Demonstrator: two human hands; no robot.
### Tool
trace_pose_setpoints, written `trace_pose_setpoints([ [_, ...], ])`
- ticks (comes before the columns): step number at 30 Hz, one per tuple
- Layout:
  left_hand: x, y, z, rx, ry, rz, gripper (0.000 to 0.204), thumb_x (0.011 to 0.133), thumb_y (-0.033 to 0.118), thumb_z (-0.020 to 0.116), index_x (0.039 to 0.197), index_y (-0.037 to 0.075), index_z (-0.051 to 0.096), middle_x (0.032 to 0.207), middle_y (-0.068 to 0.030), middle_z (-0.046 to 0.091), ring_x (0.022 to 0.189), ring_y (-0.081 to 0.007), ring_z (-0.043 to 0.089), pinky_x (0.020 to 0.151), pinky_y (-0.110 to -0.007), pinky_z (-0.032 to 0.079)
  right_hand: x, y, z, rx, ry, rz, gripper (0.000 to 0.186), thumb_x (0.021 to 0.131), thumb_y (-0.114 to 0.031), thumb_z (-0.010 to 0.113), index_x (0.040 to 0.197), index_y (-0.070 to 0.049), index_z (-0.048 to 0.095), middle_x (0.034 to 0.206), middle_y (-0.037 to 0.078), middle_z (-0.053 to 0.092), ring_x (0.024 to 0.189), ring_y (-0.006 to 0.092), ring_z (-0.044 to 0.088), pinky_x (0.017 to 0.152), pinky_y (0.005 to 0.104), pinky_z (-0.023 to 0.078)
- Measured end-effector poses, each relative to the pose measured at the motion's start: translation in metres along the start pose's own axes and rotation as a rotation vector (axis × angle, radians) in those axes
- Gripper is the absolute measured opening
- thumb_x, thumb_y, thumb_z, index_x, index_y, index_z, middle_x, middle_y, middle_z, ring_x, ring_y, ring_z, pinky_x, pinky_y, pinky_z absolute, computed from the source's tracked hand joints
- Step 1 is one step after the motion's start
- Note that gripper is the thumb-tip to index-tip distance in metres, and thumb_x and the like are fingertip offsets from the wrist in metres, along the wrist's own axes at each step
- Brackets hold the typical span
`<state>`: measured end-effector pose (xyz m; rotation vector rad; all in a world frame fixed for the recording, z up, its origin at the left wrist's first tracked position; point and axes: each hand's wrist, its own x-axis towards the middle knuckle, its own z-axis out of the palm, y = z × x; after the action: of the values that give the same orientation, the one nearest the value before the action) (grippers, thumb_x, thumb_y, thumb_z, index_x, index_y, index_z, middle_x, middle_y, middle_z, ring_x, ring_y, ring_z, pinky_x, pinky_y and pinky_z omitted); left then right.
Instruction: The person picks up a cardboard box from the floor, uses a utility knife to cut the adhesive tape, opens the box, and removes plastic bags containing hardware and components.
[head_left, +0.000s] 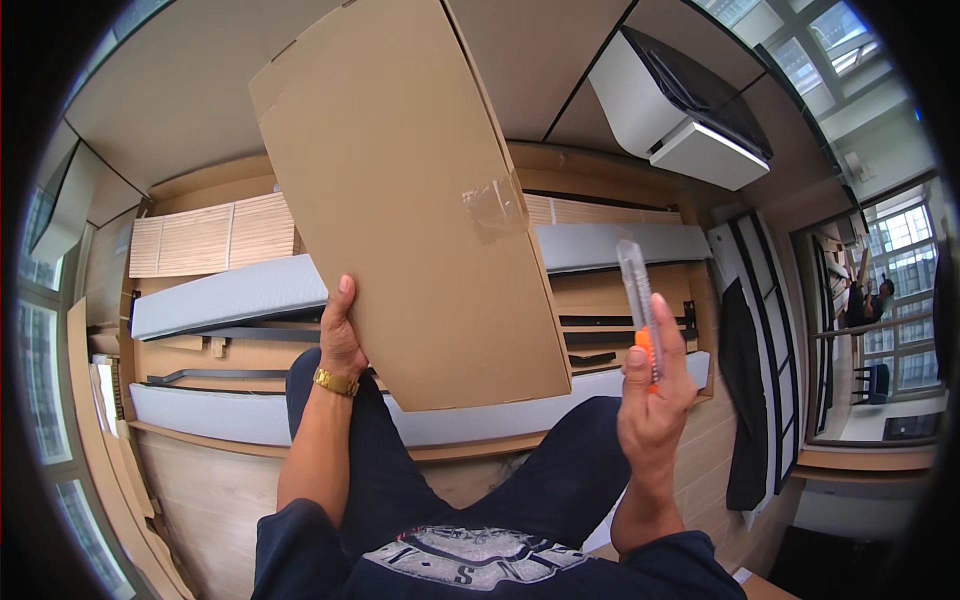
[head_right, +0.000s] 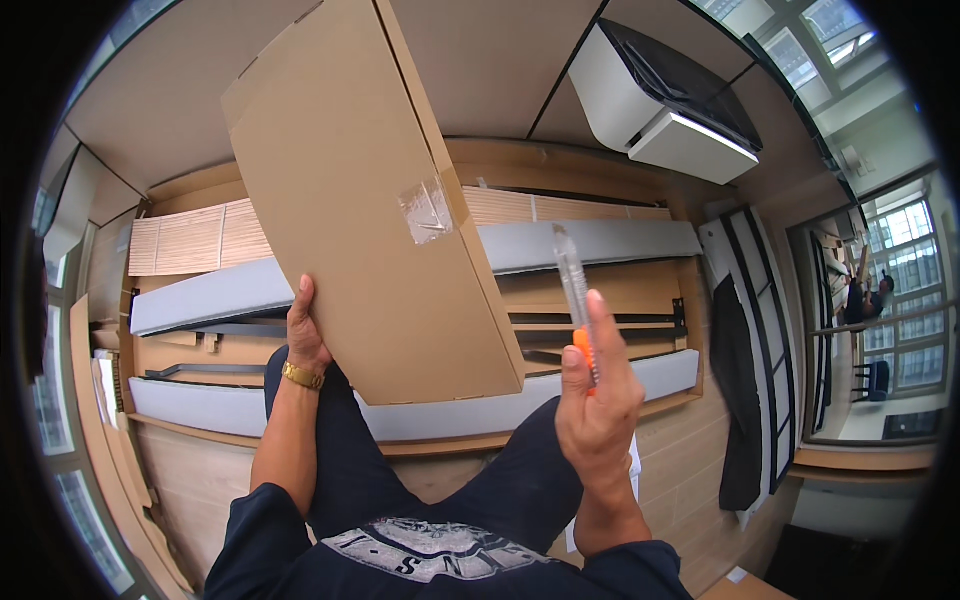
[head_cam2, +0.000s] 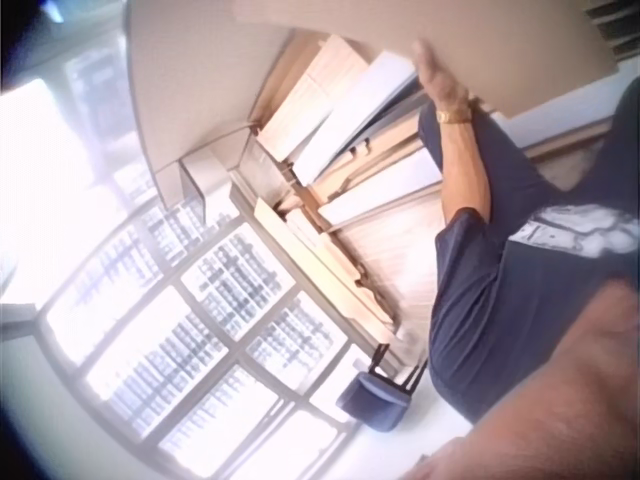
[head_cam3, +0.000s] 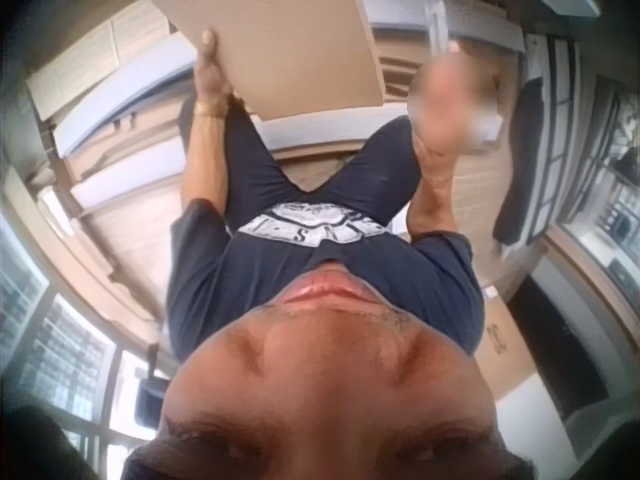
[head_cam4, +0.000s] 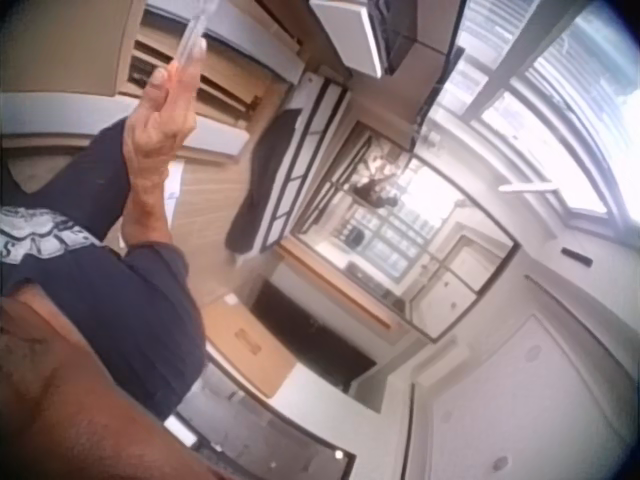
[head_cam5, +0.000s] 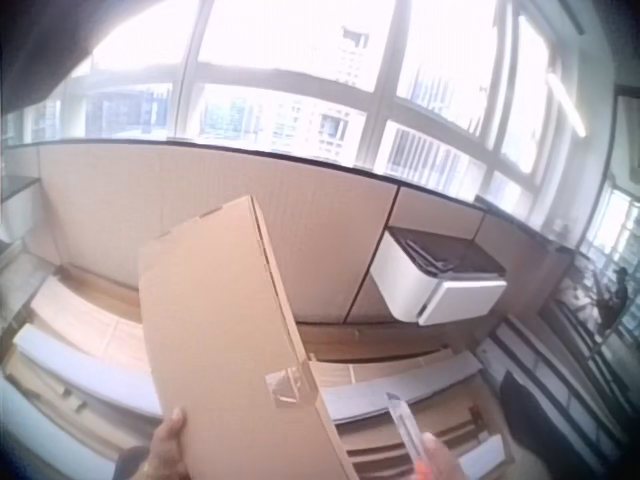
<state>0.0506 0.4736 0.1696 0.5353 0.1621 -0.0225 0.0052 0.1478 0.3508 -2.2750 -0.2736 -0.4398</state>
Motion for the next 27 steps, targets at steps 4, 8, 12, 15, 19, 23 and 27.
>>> trace_pose_setpoints([
  [4,0.0,-0.008,-0.007,-0.006,-0.014,-0.052,0.052,0.098,0.034,0.063,0.138,0.003,0.051,0.13,-0.0123,0.062,0.117,-0.0253,0.062,0.098,-0.041,0.053,0.024,0.053,0.001,0.501,0.093,0.34,0.034,0.103,-0.021,0.059,0.126,0.003,0.059,0.075,0.003,0.061,0.055,0.0055,0.05,0.046,0.0195,0.039],
  [8,-0.005,-0.008,0.001,-0.016,-0.016,-0.07,0.053,0.098,0.035,0.063,0.138,0.003,0.051,0.13,-0.0122,0.062,0.116,-0.0254,0.062,0.098,-0.041,0.054,0.047,0.084,0.012,0.847,0.102,0.426,0.026,0.104,-0.019,0.056,0.12,0.001,0.06,0.07,0.003,0.056,0.049,0.0021,0.041,0.041,0.0165,0.03],
  [12,-0.005,-0.008,0.003,-0.036,-0.036,-0.071,0.056,0.097,0.04,0.063,0.138,0.003,0.051,0.131,-0.0127,0.061,0.118,-0.0263,0.062,0.1,-0.042,0.052,0.052,0.103,0.005,1.048,0.023,0.424,0.026,0.105,-0.014,0.05,0.125,0.001,0.054,0.075,0.004,0.056,0.051,0.0042,0.039,0.044,0.0182,0.031],
  [15,-0.004,-0.005,-0.001,-0.041,-0.016,-0.06,0.058,0.097,0.042,0.063,0.139,0.003,0.051,0.132,-0.0129,0.061,0.119,-0.0265,0.061,0.102,-0.042,0.051,0.071,0.125,-0.001,1.164,-0.021,0.394,0.032,0.104,-0.009,0.047,0.134,0.001,0.046,0.089,0.007,0.058,0.058,0.0069,0.044,0.051,0.0204,0.036],
  [19,-0.009,0.003,0.002,-0.059,-0.049,-0.033,0.058,0.099,0.043,0.06,0.139,0.002,0.051,0.132,-0.0132,0.061,0.119,-0.0269,0.061,0.101,-0.042,0.051,0.163,0.166,-0.024,1.153,0.129,0.339,0.035,0.103,-0.006,0.046,0.137,0.001,0.043,0.1,0.01,0.057,0.069,0.0115,0.053,0.059,0.0234,0.043],
  [23,-0.019,-0.004,0.015,-0.058,-0.052,-0.024,0.057,0.1,0.043,0.058,0.139,0.002,0.05,0.133,-0.0136,0.061,0.119,-0.0272,0.061,0.101,-0.042,0.051,0.28,0.252,-0.07,1.107,0.325,0.266,0.04,0.1,0.003,0.046,0.139,0.005,0.038,0.11,0.02,0.055,0.088,0.0237,0.065,0.076,0.0289,0.057],
  [27,-0.035,-0.006,0.023,-0.047,-0.024,-0.014,0.058,0.1,0.043,0.058,0.14,0.002,0.05,0.134,-0.0142,0.06,0.12,-0.0277,0.061,0.101,-0.043,0.051,0.364,0.305,-0.088,1.042,0.749,0.404,0.026,0.099,-0.001,0.053,0.123,0.007,0.045,0.102,0.021,0.061,0.078,0.0289,0.071,0.062,0.0345,0.061],
])
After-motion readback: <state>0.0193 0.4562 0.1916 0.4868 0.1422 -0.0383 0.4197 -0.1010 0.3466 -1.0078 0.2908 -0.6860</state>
